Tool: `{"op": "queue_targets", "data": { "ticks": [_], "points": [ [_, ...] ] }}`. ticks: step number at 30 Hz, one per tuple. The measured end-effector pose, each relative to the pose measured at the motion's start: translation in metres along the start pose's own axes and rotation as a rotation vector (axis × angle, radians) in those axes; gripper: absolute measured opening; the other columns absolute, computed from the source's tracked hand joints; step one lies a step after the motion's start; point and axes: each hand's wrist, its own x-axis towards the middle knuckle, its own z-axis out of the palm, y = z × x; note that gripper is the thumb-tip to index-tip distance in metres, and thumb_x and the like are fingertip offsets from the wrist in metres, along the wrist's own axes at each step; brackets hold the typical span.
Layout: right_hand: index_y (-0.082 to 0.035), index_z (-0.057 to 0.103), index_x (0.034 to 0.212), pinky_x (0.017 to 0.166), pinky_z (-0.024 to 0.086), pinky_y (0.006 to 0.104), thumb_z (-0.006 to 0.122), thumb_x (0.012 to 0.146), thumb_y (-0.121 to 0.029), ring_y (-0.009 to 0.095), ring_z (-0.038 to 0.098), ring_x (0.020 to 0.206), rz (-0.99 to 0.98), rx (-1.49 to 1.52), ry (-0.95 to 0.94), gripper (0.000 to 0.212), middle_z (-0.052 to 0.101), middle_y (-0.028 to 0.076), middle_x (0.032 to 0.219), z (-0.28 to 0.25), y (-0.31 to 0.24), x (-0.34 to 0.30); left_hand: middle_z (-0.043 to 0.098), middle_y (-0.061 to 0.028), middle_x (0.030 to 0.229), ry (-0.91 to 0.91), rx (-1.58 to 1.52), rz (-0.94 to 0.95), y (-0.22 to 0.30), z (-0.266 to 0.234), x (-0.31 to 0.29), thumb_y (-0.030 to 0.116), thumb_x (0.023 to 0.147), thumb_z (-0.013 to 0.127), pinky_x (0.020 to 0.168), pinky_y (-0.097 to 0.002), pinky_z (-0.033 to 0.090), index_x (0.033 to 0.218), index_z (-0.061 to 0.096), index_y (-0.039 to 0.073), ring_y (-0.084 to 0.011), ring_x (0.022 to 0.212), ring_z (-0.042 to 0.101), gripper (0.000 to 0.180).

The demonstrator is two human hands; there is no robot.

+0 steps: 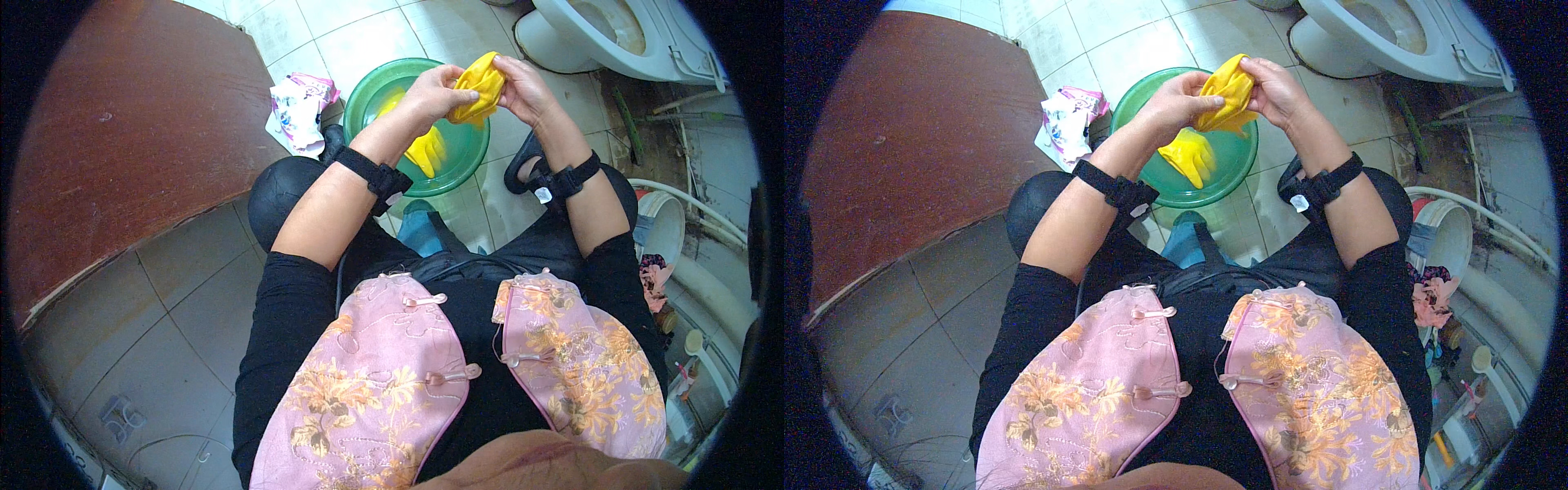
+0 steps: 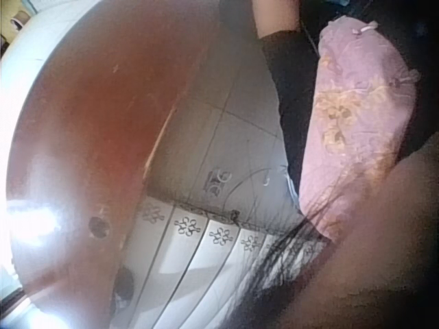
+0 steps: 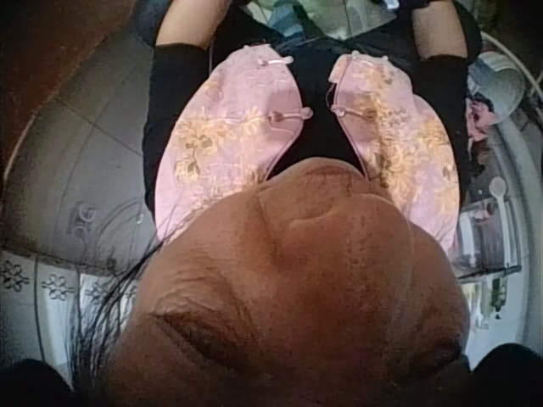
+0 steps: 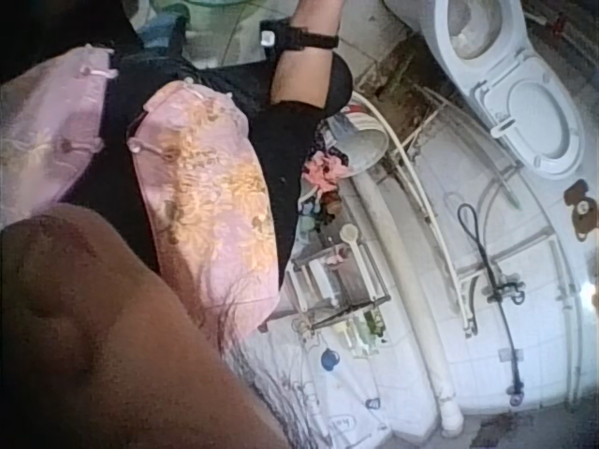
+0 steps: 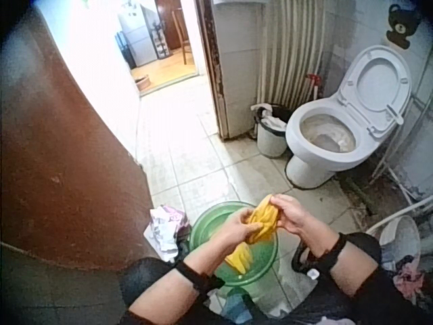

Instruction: The person sits on a low stool in a bathroom and washes a pair of yellow rubber gloves in a green basin of water. They repeatedly submerge, squeeze, and rinse the gloves, then briefly reach for a small white bottle from a nearby shelf before continuing to rinse the gloves.

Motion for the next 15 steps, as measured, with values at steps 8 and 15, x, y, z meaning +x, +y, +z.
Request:
{"op": "queue_targets", "data": {
  "ticks": [8,15],
  "points": [
    [-0.007,0.052,0.104,0.068,0.054,0.0267,0.056,0.091,-0.028,0.013,0.06,0.086,0.023,-0.099,-0.069,0.025,0.058,0.005,0.097,0.011,-0.01,-0.008,0.061,-0.0061,0.089,0.124,-0.419,-0.012,-0.003,-0.007,0.003,0.005,0.085,0.058,0.069,-0.0279,0.052,0.1,0.055,0.001,-0.0169,0.077,0.061,0.016],
    [-0.008,0.055,0.104,0.059,0.046,0.0186,0.063,0.083,-0.047,0.006,0.058,0.069,0.107,-0.312,-0.105,0.046,0.059,0.0,0.085,0.026,-0.002,-0.016,0.06,-0.0049,0.088,0.182,-0.452,0.139,0.001,-0.002,0.002,0.005,0.084,0.057,0.07,-0.0275,0.051,0.097,0.055,0.002,-0.0148,0.077,0.06,0.013]
  ]
}}
